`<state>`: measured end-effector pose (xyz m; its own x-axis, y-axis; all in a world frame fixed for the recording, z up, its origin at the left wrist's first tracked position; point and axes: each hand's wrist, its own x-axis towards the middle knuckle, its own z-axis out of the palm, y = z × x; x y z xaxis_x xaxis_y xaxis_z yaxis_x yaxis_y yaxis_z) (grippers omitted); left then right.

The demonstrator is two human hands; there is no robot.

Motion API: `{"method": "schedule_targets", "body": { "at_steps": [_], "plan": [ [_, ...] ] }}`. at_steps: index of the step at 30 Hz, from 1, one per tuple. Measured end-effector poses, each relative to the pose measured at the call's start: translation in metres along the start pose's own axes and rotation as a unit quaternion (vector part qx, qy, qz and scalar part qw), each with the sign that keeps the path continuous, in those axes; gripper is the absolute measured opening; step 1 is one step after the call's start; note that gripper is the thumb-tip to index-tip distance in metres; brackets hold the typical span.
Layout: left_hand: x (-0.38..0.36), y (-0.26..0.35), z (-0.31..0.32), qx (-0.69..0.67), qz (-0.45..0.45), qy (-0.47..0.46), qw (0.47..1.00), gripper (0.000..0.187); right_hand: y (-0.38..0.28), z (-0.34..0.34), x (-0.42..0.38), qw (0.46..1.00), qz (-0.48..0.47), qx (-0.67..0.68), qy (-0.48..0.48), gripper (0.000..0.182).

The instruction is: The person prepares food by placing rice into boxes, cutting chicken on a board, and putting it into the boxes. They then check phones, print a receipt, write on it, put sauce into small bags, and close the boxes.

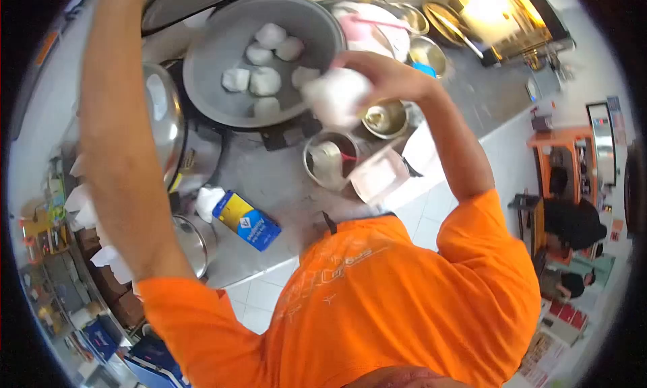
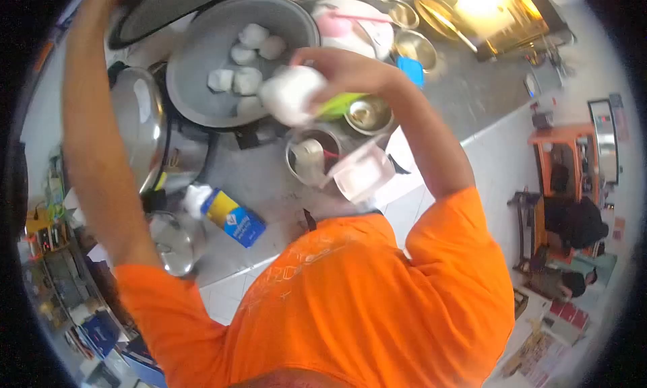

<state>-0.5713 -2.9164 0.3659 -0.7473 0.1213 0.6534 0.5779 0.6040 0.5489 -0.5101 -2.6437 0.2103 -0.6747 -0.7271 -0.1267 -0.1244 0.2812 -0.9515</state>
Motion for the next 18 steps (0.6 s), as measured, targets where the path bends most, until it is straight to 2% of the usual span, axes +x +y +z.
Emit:
{"method": "schedule_targets", "body": {
  "at_steps": [1, 3, 4, 5, 7, 9, 11, 13, 14, 15, 16, 18],
  "plan": [
    [-0.052, 0.008, 0.010, 0.007, -0.002, 0.010, 1.000, 0.074, 0.007, 0.000, -0.054, 0.991, -0.068, 0.112, 0.027, 0.061],
    [-0.151, 0.007, 0.046, 0.043, 0.011, 0.021, 0.999, 0.083, 0.050, 0.009, -0.199, 0.978, 0.011, 0.175, 0.114, 0.063],
    [-0.189, -0.007, 0.065, 0.085, 0.075, 0.062, 0.992, 0.089, 0.081, 0.005, -0.238, 0.974, 0.092, 0.118, 0.170, 0.064],
    [-0.224, -0.022, 0.083, 0.118, 0.096, 0.077, 0.985, 0.086, 0.115, 0.010, -0.266, 0.957, 0.174, 0.065, 0.224, 0.065],
    [-0.273, -0.027, 0.104, 0.160, 0.085, 0.098, 0.978, 0.080, 0.182, 0.016, -0.295, 0.886, 0.304, -0.028, 0.349, 0.067],
    [-0.297, -0.021, 0.122, 0.184, 0.067, 0.169, 0.966, 0.075, 0.252, 0.016, -0.298, 0.850, 0.335, -0.120, 0.388, 0.066],
    [-0.335, -0.001, 0.152, 0.189, 0.031, 0.269, 0.944, 0.059, 0.318, 0.012, -0.295, 0.877, 0.300, -0.098, 0.362, 0.067],
    [-0.384, 0.031, 0.197, 0.055, 0.017, 0.127, 0.990, 0.041, 0.378, 0.014, -0.284, 0.864, 0.333, -0.172, 0.338, 0.074],
    [-0.401, 0.061, 0.219, -0.015, -0.039, -0.022, 0.999, 0.031, 0.430, 0.013, -0.281, 0.896, 0.299, -0.187, 0.269, 0.072],
    [-0.413, 0.094, 0.247, -0.071, -0.085, -0.131, 0.985, 0.028, 0.454, 0.012, -0.278, 0.915, 0.296, -0.187, 0.199, 0.070],
    [-0.449, 0.088, 0.297, -0.107, -0.129, -0.237, 0.957, 0.036, 0.477, 0.011, -0.275, 0.930, 0.289, -0.185, 0.129, 0.069],
    [-0.488, 0.104, 0.376, -0.140, -0.235, -0.275, 0.922, 0.047, 0.427, 0.021, -0.263, 0.907, 0.381, -0.153, 0.094, 0.065]
  ]
}}
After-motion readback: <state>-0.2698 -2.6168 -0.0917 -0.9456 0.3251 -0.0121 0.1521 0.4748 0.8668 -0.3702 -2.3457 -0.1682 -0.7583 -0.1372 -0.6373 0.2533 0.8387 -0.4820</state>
